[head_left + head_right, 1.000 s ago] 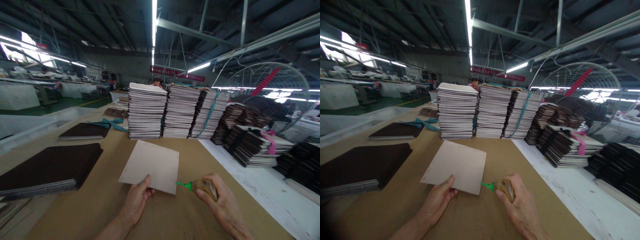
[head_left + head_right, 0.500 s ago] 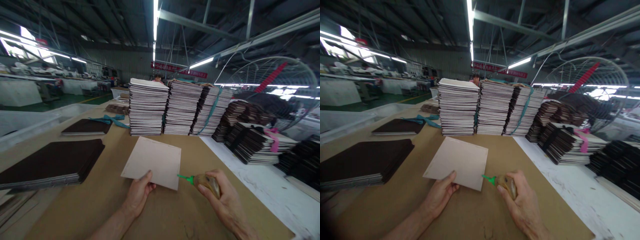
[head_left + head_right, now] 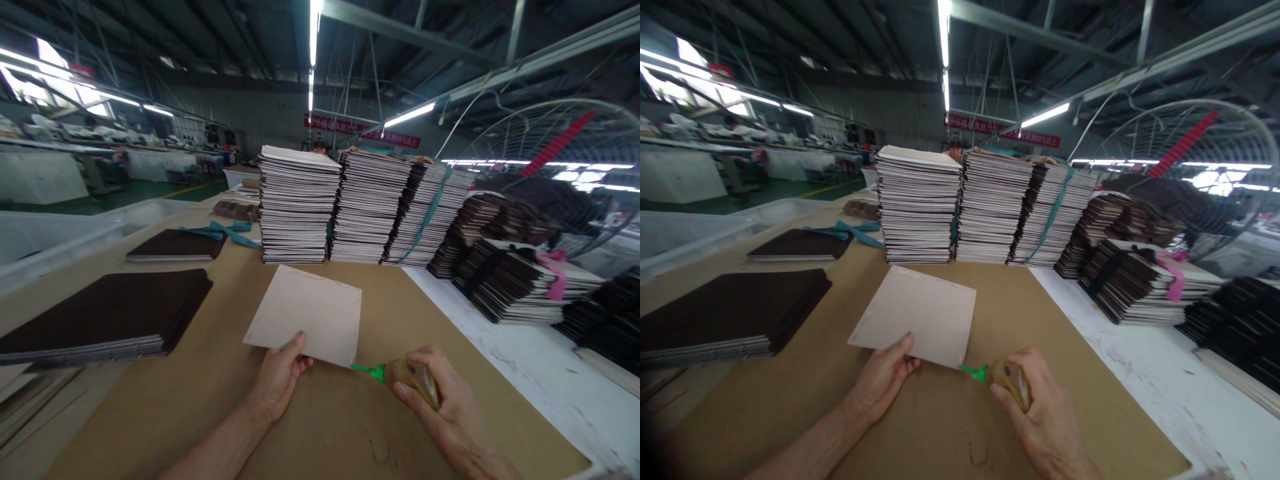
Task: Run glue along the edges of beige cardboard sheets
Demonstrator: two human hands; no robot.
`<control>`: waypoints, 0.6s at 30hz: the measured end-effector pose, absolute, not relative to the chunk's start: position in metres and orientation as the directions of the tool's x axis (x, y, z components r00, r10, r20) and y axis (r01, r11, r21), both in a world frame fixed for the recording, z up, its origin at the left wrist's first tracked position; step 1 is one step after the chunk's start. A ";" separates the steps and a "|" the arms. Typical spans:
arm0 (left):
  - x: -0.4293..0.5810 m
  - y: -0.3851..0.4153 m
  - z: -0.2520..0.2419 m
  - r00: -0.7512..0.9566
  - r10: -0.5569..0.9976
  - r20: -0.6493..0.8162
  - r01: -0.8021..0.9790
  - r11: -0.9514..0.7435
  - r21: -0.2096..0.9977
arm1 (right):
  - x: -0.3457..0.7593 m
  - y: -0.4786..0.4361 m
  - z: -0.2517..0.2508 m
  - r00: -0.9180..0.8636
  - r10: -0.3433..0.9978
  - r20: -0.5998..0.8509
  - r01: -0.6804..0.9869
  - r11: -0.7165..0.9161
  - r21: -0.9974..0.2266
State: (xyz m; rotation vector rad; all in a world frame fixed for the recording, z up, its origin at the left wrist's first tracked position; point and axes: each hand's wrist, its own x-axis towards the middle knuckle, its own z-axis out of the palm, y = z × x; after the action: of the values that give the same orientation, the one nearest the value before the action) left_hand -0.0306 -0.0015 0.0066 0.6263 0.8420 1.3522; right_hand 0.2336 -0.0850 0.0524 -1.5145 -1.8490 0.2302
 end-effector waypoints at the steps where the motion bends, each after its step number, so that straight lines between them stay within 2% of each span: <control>1: -0.031 -0.002 0.007 0.012 0.988 -0.157 -0.577 0.135 0.806 | 0.234 -0.085 0.052 -0.045 0.907 0.419 0.780 0.294 -0.552; 6: -0.030 -0.003 0.008 0.006 0.987 -0.158 -0.580 0.132 0.804 | 0.234 -0.086 0.053 0.004 0.874 0.486 0.781 0.301 -0.547; 13: -0.030 -0.002 0.006 -0.001 0.986 -0.169 -0.590 0.136 0.796 | 0.236 -0.088 0.048 0.028 0.914 0.405 0.753 0.248 -0.609; 18: -0.031 -0.002 0.005 -0.001 0.982 -0.187 -0.584 0.151 0.797 | 0.235 -0.090 0.046 0.052 0.945 0.323 0.658 0.211 -0.723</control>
State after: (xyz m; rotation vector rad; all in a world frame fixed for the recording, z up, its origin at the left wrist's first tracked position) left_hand -0.0307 -0.0021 0.0054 0.5930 0.8616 1.3524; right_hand 0.2346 -0.0903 0.0456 -1.5210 -1.6800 0.4495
